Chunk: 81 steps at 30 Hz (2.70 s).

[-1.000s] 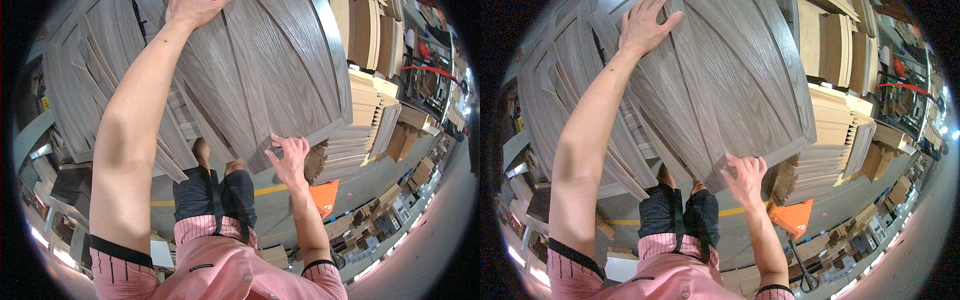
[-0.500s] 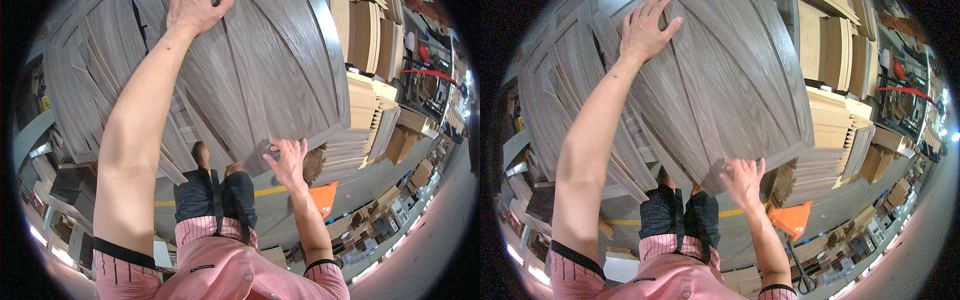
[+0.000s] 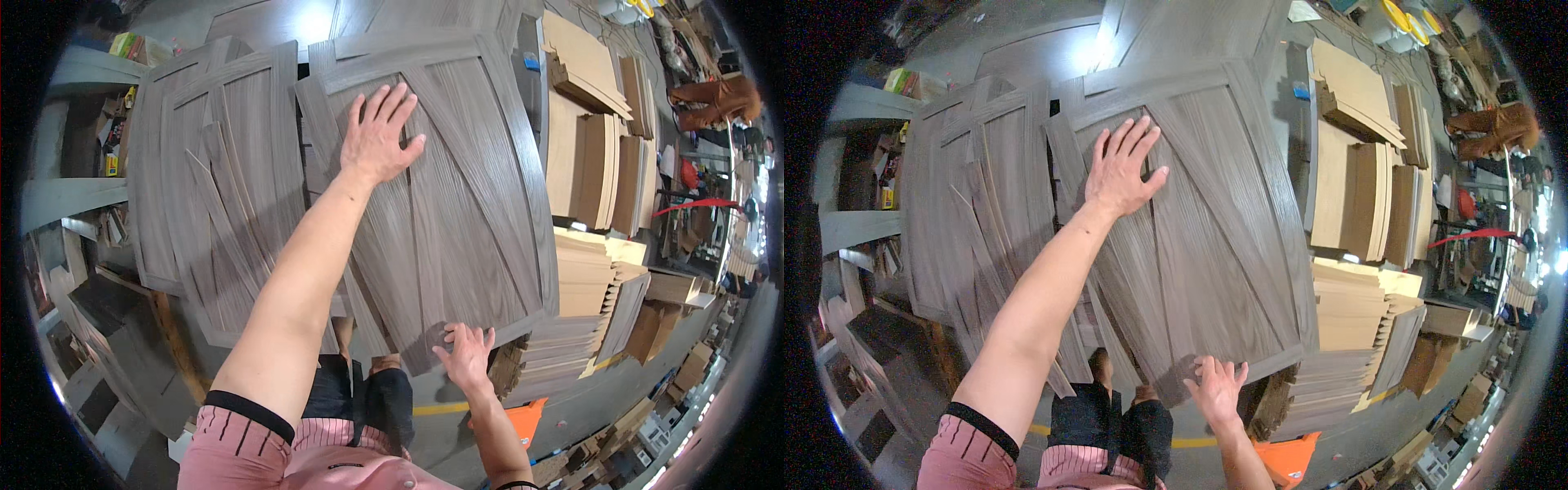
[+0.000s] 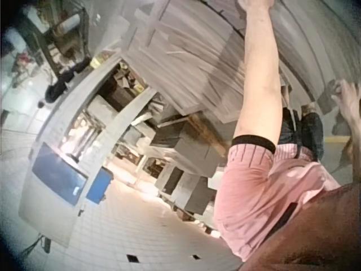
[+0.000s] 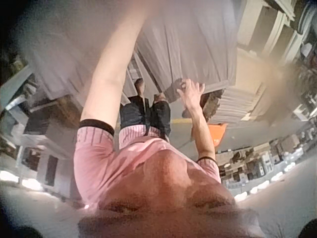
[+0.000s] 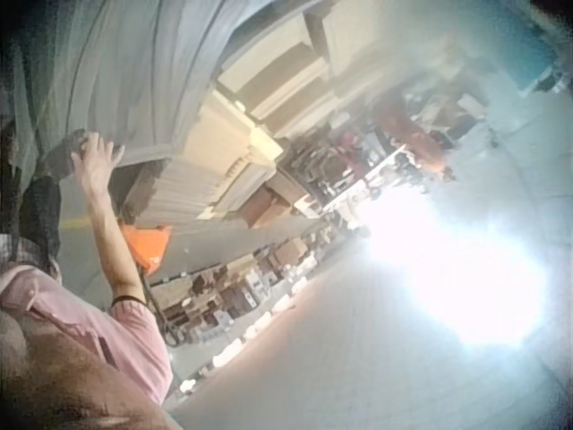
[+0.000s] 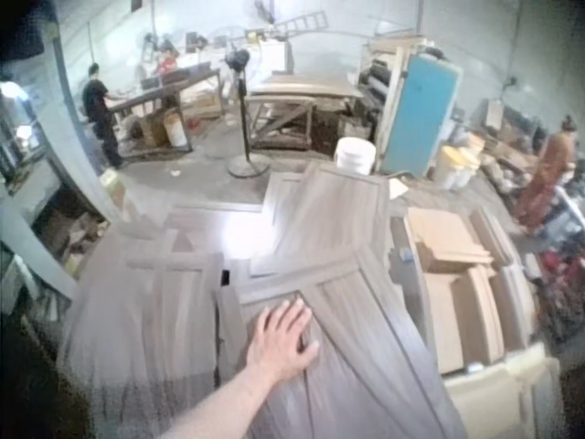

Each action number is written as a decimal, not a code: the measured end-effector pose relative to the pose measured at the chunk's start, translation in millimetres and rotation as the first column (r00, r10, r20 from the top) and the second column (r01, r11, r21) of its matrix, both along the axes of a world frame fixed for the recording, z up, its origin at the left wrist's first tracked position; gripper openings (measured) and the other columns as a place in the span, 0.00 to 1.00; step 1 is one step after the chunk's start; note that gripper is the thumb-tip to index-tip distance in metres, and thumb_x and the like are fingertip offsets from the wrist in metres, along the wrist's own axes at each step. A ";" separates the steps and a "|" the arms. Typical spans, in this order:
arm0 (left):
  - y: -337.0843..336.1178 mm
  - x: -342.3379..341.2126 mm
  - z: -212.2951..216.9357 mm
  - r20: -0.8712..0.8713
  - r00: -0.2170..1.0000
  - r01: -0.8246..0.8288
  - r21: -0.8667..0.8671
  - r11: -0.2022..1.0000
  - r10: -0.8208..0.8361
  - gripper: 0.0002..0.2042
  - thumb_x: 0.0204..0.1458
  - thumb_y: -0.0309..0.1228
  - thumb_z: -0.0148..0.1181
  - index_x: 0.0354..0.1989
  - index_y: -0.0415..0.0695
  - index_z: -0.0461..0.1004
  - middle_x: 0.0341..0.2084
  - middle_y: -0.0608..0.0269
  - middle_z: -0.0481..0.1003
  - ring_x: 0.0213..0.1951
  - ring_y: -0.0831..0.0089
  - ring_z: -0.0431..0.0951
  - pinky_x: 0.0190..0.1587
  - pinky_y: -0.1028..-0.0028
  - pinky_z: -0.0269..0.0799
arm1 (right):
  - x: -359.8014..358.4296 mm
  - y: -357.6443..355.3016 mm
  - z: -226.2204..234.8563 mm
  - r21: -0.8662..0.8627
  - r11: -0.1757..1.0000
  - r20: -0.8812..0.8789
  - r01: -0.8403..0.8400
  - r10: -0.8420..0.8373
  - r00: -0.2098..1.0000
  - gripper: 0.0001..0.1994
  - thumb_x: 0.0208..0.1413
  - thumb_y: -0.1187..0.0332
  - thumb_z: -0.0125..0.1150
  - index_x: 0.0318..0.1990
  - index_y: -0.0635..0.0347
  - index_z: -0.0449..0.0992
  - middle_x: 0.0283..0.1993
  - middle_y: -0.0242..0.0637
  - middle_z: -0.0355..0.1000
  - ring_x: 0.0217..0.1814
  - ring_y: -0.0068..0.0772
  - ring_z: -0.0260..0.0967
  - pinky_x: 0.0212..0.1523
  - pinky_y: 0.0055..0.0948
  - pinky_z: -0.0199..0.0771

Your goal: The person picks up thin wooden slats and fits them into diagonal recessed grooves on larger wood-grain panels, working through several panels in a stack.

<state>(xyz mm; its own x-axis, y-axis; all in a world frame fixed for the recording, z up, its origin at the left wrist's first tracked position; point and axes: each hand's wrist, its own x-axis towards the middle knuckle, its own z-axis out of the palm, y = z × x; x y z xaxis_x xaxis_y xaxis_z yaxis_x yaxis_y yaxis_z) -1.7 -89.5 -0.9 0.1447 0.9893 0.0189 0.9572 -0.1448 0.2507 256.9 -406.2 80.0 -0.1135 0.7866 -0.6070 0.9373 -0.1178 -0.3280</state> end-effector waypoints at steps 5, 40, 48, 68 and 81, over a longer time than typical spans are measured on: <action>-1.6 -4.7 0.7 0.008 1.000 0.020 -0.012 1.000 -0.020 0.34 0.64 0.55 0.50 0.77 0.58 0.54 0.78 0.69 0.49 0.78 0.66 0.46 0.80 0.52 0.34 | -2.0 5.0 -1.2 -0.023 1.000 0.005 -0.016 0.016 1.000 0.26 0.47 0.61 0.78 0.52 0.51 0.72 0.39 0.26 0.77 0.50 0.45 0.70 0.69 0.74 0.45; 14.8 -15.6 12.1 0.015 0.985 0.174 -0.103 0.979 -0.174 0.31 0.67 0.54 0.45 0.78 0.71 0.50 0.77 0.63 0.49 0.78 0.60 0.43 0.78 0.46 0.31 | -4.5 24.3 -4.5 -0.202 0.976 0.025 -0.079 0.086 0.996 0.26 0.50 0.57 0.77 0.53 0.49 0.68 0.36 0.21 0.78 0.53 0.44 0.75 0.60 0.96 0.44; 20.9 3.7 23.2 0.135 0.979 0.167 -0.081 0.983 -0.156 0.28 0.63 0.52 0.52 0.73 0.68 0.63 0.75 0.62 0.53 0.77 0.60 0.47 0.79 0.51 0.36 | 5.6 22.1 -0.5 -0.243 0.970 0.053 -0.017 0.031 0.998 0.26 0.53 0.55 0.73 0.56 0.45 0.67 0.39 0.22 0.78 0.57 0.44 0.73 0.61 0.97 0.40; 13.9 -0.3 26.5 0.071 0.988 0.141 -0.015 0.990 -0.139 0.27 0.64 0.46 0.55 0.72 0.62 0.65 0.74 0.62 0.55 0.75 0.59 0.50 0.80 0.52 0.39 | 4.5 28.8 3.0 -0.337 0.941 -0.080 -0.034 0.007 0.997 0.30 0.56 0.65 0.71 0.62 0.46 0.61 0.58 0.29 0.75 0.67 0.52 0.66 0.61 0.99 0.35; 13.3 0.3 19.9 0.091 0.986 0.142 0.022 0.990 -0.143 0.28 0.62 0.46 0.57 0.71 0.61 0.66 0.74 0.62 0.55 0.75 0.59 0.51 0.79 0.51 0.40 | 6.3 24.7 -3.7 -0.318 0.947 -0.060 -0.039 0.021 0.998 0.24 0.56 0.62 0.72 0.54 0.47 0.62 0.45 0.29 0.78 0.62 0.50 0.68 0.61 0.98 0.35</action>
